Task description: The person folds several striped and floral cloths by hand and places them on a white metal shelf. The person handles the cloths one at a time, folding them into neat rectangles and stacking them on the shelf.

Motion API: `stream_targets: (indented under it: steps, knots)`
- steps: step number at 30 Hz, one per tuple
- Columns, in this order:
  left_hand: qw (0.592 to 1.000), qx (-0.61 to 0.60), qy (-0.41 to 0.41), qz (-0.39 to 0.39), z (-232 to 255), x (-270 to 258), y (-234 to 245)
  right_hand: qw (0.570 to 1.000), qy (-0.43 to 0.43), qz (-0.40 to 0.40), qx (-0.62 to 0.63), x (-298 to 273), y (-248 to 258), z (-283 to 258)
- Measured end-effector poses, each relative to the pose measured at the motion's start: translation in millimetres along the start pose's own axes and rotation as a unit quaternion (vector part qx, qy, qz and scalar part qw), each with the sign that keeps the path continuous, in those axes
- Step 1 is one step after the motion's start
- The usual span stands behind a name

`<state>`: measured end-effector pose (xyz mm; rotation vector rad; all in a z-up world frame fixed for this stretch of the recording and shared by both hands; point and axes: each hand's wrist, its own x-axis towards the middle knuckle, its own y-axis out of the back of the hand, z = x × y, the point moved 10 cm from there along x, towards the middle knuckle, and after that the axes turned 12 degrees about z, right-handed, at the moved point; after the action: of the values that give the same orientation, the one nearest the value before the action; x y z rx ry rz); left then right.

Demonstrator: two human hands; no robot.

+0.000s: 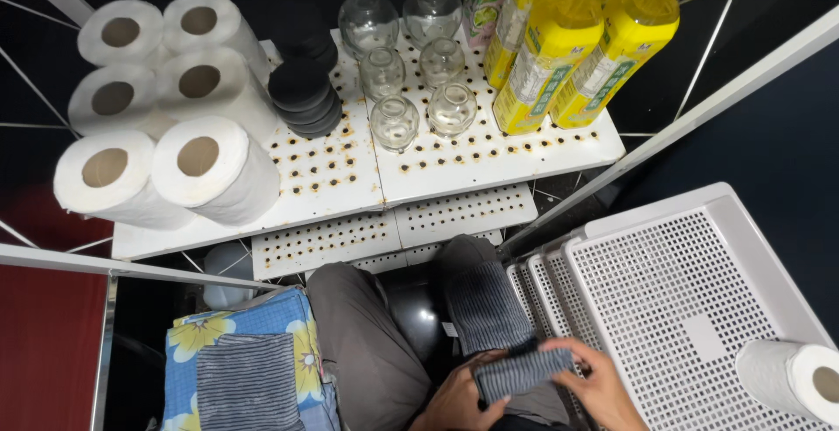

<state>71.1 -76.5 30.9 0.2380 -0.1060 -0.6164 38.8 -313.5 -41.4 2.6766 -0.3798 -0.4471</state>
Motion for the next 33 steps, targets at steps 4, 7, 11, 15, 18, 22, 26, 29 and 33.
stream_targets:
  steps: [4,7,11,15,18,22,26,29,33]
  knots:
    - [0.915,-0.071,0.326,0.228,-135.9,-7.9,-7.2,0.998,-0.007,0.043,-0.053,59.4,-24.3,-40.0]
    - [0.820,-0.274,0.357,0.353,-163.6,5.5,0.4,0.991,0.097,0.045,-0.076,84.8,-48.0,-130.6]
    - [0.759,-0.252,0.465,0.380,-200.1,3.1,-5.3,0.933,0.326,0.070,-0.134,67.1,-62.8,-223.9]
    - [0.673,-0.344,0.495,0.428,-222.1,-1.6,-13.6,0.850,0.447,0.058,-0.272,57.5,-114.2,-185.0]
    - [0.810,-0.236,0.408,0.350,-206.0,23.2,22.8,0.894,0.274,-0.064,-0.349,86.6,-143.2,-90.4]
    - [0.855,0.011,0.384,0.350,-208.3,6.8,53.2,0.928,0.235,-0.067,-0.282,82.9,-139.0,-57.8]
    - [0.854,-0.134,0.433,0.254,-218.8,15.4,29.2,0.993,-0.003,0.051,-0.104,83.2,-86.3,-37.7]
    - [0.872,-0.121,0.397,0.259,-206.3,29.9,34.8,0.994,-0.080,0.052,-0.051,61.2,-68.0,-52.4]
    - [0.912,-0.173,0.213,0.304,-161.3,109.6,84.0,0.994,0.079,0.081,0.013,109.1,-55.9,-114.2]
